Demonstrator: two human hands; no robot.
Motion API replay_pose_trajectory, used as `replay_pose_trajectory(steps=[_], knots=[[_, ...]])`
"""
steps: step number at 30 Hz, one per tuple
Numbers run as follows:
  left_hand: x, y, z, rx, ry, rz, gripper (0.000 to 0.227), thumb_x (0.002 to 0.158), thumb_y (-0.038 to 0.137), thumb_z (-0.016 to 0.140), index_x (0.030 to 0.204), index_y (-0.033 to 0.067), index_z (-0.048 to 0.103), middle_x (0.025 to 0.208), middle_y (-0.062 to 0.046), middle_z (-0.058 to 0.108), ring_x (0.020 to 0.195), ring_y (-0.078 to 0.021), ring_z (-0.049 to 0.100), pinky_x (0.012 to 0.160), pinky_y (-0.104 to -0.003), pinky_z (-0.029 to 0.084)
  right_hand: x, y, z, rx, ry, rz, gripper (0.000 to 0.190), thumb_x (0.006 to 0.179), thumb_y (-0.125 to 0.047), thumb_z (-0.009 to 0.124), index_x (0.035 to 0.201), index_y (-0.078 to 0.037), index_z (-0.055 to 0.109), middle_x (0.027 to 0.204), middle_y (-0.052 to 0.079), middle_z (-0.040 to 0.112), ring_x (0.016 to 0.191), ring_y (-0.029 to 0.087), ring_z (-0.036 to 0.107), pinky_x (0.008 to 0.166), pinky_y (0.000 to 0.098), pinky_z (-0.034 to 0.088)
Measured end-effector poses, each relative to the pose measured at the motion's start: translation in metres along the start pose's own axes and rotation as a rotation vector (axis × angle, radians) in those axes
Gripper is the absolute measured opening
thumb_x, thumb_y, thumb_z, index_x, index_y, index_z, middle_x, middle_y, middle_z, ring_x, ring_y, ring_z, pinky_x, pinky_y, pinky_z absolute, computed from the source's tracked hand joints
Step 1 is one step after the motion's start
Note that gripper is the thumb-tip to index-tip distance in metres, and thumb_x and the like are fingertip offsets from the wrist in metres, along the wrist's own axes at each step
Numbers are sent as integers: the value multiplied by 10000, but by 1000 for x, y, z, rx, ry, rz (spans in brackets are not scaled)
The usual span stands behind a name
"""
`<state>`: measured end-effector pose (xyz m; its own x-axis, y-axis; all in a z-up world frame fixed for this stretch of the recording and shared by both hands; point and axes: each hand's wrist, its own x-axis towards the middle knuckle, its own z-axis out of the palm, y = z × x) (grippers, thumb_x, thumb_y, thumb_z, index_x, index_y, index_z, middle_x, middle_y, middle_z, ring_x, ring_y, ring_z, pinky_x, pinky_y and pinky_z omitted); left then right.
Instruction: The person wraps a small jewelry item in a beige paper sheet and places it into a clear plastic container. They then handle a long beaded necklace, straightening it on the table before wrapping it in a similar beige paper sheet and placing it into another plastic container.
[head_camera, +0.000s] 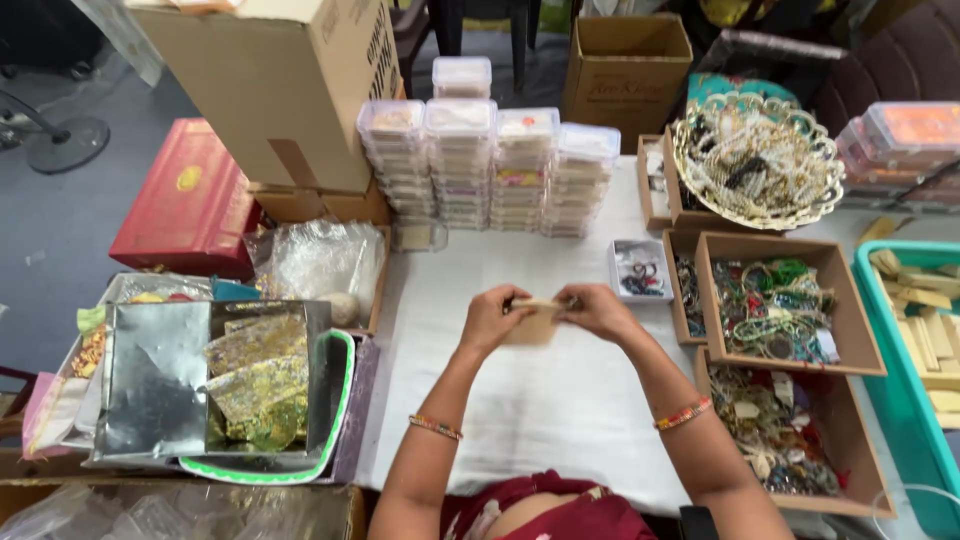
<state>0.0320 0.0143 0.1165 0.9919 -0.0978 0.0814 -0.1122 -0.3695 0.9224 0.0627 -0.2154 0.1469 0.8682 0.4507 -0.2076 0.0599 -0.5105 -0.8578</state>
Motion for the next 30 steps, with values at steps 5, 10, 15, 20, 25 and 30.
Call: replay_pose_trajectory(steps=[5,10,15,20,25,30], knots=[[-10,-2,4,152,143,241,113,888,119,762,1001,110,754,1047,-11,719,874,-201,745,735,-323,605,-4,19,34,-324,420,-392,164,886,-88,772,1042,-75,722,976,90,719,846,258,722,741,367,582],[-55,-84,12,429,61,139,277,773,8,727,1028,113,754,1266,-93,634,1184,-313,594,929,-433,513,-36,90,81,-487,348,-403,188,894,-78,730,1078,-94,697,1190,81,688,950,289,706,808,397,582],[-86,-158,12,503,169,-261,487,851,1,618,1308,160,674,1419,-44,588,1318,-280,536,1087,-421,440,-50,133,93,-299,416,59,332,904,-9,627,1198,-152,681,1329,53,625,920,218,727,838,352,586],[-62,-128,29,703,181,136,453,757,139,748,1203,89,682,1415,-132,537,1293,-318,499,1057,-538,353,-28,111,99,-468,471,-61,405,799,-27,677,1195,-112,677,1293,76,624,996,245,685,826,385,532],[-74,-172,48,734,90,95,154,962,214,710,1113,181,701,1372,56,596,1313,-156,542,1149,-437,420,-29,138,98,-714,532,-228,110,851,-85,715,950,-117,682,1247,38,678,1063,244,646,877,400,485],[-70,-86,18,519,5,-33,469,840,301,799,1210,55,650,1120,-116,586,1037,-312,549,859,-479,424,-38,122,79,-756,340,-137,94,897,-83,699,984,-115,689,937,29,672,922,224,664,946,407,487]])
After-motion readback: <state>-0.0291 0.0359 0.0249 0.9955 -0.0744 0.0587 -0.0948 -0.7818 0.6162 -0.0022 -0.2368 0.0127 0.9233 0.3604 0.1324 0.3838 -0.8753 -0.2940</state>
